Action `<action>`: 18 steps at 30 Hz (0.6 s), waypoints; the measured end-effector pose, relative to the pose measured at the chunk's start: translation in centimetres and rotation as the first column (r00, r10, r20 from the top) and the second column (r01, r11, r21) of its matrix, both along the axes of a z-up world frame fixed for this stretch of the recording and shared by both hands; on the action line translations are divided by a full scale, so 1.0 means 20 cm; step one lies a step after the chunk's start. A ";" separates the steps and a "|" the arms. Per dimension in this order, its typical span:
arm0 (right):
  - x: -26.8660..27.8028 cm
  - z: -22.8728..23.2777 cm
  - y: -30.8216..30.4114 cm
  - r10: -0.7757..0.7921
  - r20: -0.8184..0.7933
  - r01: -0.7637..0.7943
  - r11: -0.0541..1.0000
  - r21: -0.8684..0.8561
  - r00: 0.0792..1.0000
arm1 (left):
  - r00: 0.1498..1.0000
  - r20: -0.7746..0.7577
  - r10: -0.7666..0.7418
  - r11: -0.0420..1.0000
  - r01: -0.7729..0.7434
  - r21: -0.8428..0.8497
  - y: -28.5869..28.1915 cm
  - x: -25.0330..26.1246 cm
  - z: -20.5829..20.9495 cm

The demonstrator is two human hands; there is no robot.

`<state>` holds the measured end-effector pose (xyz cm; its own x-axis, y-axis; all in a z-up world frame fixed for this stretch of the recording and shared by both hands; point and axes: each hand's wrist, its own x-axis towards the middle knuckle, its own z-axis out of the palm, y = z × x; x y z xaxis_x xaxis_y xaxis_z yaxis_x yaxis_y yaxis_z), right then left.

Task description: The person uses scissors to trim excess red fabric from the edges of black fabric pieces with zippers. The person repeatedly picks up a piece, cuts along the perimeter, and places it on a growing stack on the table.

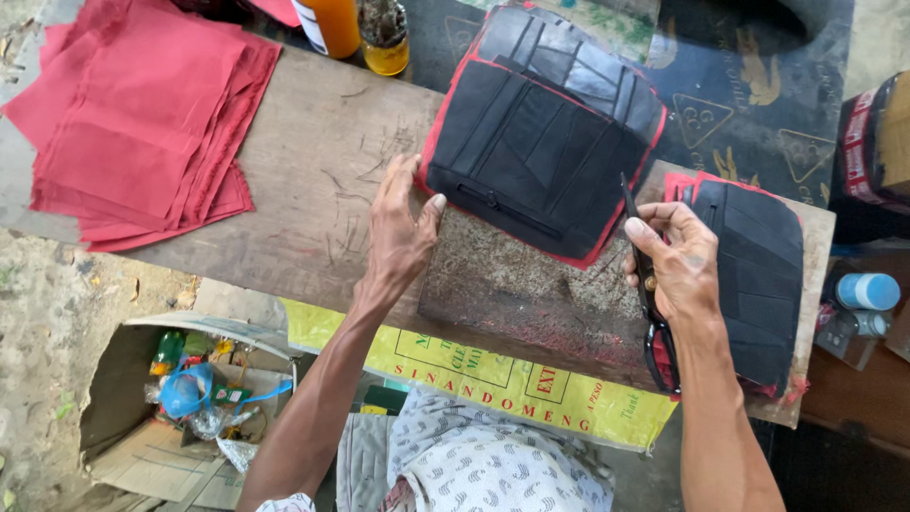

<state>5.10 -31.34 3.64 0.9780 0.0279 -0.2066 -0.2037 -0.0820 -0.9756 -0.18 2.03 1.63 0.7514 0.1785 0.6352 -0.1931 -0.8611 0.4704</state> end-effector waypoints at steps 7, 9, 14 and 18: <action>0.28 0.08 0.07 0.093 0.099 -0.076 0.984 -0.161 0.991 | 0.914 -0.377 -0.147 0.805 -0.111 -0.583 -0.04 0.08 0.00; 0.34 0.11 0.09 0.147 0.061 -0.128 0.959 -0.251 0.987 | 0.926 -0.343 -0.159 0.788 -0.091 -0.609 -0.05 0.09 0.00; 0.39 0.18 0.11 0.213 0.041 -0.196 0.948 -0.250 0.976 | 0.929 -0.339 -0.148 0.864 -0.046 -0.501 -0.09 0.08 -0.02; 0.38 0.19 0.15 0.245 -0.060 -0.252 0.949 -0.190 0.968 | 0.961 -0.250 -0.116 0.943 0.027 -0.332 -0.12 0.08 -0.02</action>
